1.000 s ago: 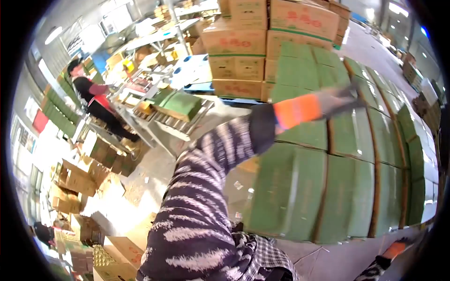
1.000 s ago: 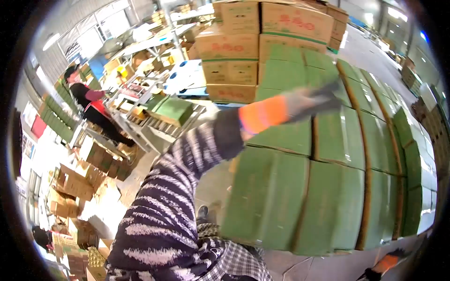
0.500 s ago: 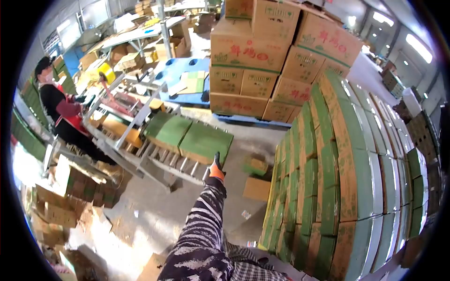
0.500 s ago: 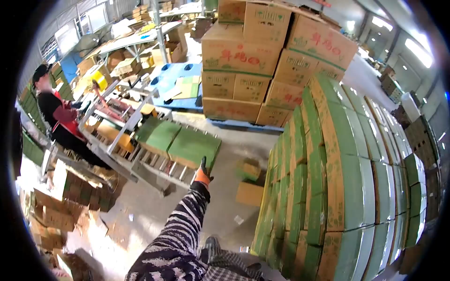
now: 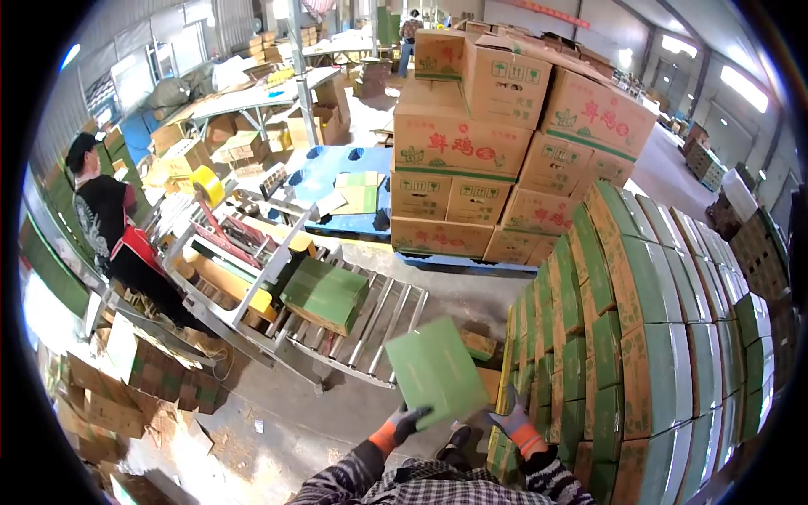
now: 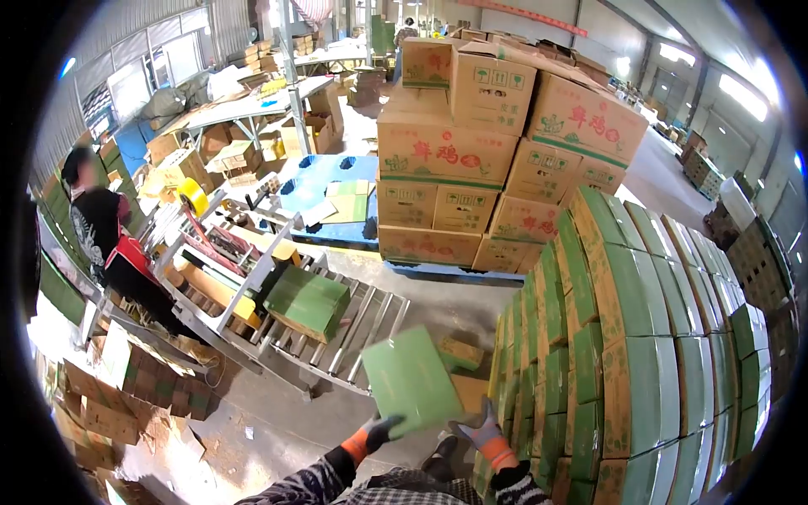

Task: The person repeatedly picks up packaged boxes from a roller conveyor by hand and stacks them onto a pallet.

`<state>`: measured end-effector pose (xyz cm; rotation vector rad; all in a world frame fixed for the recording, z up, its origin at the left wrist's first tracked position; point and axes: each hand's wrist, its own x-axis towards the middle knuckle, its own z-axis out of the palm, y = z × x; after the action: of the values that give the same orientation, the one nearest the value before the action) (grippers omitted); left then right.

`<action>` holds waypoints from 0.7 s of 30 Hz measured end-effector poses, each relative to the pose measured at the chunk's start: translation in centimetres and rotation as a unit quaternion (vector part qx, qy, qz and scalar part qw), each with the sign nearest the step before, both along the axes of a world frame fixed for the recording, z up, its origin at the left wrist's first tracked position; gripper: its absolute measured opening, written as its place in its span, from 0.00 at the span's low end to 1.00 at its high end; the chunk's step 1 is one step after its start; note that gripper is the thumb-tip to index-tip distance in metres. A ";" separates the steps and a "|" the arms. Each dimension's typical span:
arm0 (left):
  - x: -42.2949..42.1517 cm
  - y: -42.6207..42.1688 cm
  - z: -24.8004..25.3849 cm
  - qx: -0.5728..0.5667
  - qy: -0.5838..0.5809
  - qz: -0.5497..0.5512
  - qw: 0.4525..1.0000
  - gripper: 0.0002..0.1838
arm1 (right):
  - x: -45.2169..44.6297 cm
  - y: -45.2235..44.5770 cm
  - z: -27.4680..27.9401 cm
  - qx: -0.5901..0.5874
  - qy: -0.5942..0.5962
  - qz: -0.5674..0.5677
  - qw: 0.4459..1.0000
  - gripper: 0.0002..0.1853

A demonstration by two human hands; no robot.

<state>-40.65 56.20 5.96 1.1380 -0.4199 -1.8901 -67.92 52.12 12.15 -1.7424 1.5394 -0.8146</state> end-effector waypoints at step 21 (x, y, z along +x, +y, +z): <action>11.3 -17.2 -8.7 -0.063 -0.337 0.143 0.928 0.51 | -6.2 -16.3 -1.9 0.093 0.091 -0.105 0.986 0.54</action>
<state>-29.39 38.96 -2.79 1.6494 -0.6944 -1.1649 -74.10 35.77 10.27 -1.5722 1.8820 -0.6003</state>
